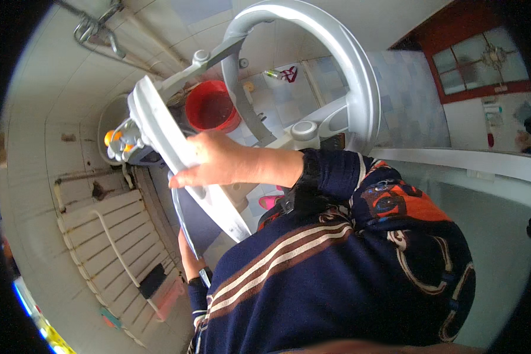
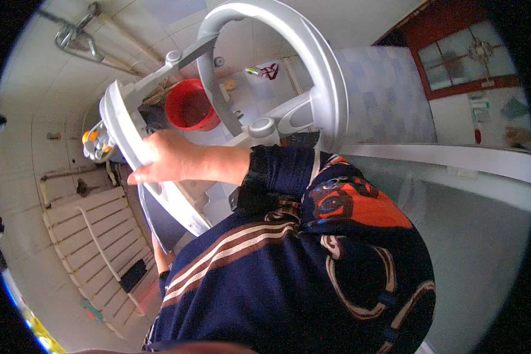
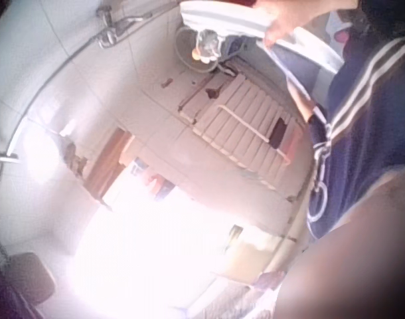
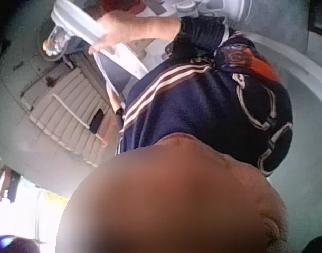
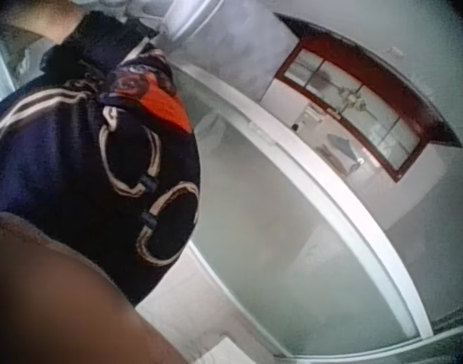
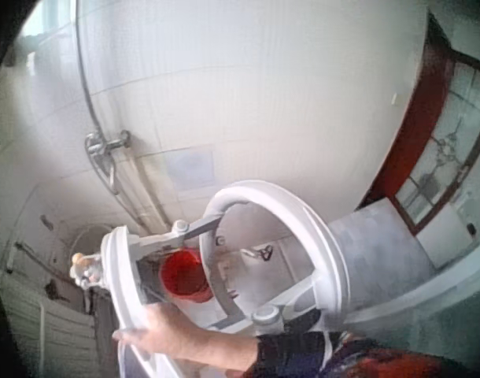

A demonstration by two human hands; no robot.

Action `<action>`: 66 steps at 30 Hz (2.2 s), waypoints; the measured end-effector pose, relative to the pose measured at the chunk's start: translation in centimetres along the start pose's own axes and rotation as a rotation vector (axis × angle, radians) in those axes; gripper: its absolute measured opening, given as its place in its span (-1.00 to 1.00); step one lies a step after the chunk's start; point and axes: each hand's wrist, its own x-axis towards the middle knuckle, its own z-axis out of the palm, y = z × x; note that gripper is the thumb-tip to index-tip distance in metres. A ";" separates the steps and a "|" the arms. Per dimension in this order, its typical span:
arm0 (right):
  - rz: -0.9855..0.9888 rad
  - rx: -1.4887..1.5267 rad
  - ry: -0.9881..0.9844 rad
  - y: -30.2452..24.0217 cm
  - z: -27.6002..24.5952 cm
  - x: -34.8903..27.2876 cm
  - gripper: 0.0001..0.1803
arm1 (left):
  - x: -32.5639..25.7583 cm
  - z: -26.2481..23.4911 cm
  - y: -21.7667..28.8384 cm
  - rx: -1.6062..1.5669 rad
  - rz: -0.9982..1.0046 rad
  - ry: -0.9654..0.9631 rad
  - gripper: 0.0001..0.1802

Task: The person assembles a baby walker by attaching the seat cushion to the frame and then moves the walker to a balcony area. They then wipe surfaces in the living room with a cloth.

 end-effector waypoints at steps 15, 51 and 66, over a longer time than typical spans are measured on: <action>0.179 -0.101 0.689 0.5 -18.5 3.8 -0.47 | 34.8 4.5 10.2 -0.807 -0.292 -0.407 -0.56; 0.287 0.097 1.574 6.9 -47.4 2.7 -0.51 | 70.0 7.4 23.5 -0.459 -0.314 -0.708 -0.31; 0.263 0.070 1.602 7.5 -48.2 1.3 -0.46 | 71.2 17.5 27.1 -0.377 -0.084 -0.877 -0.35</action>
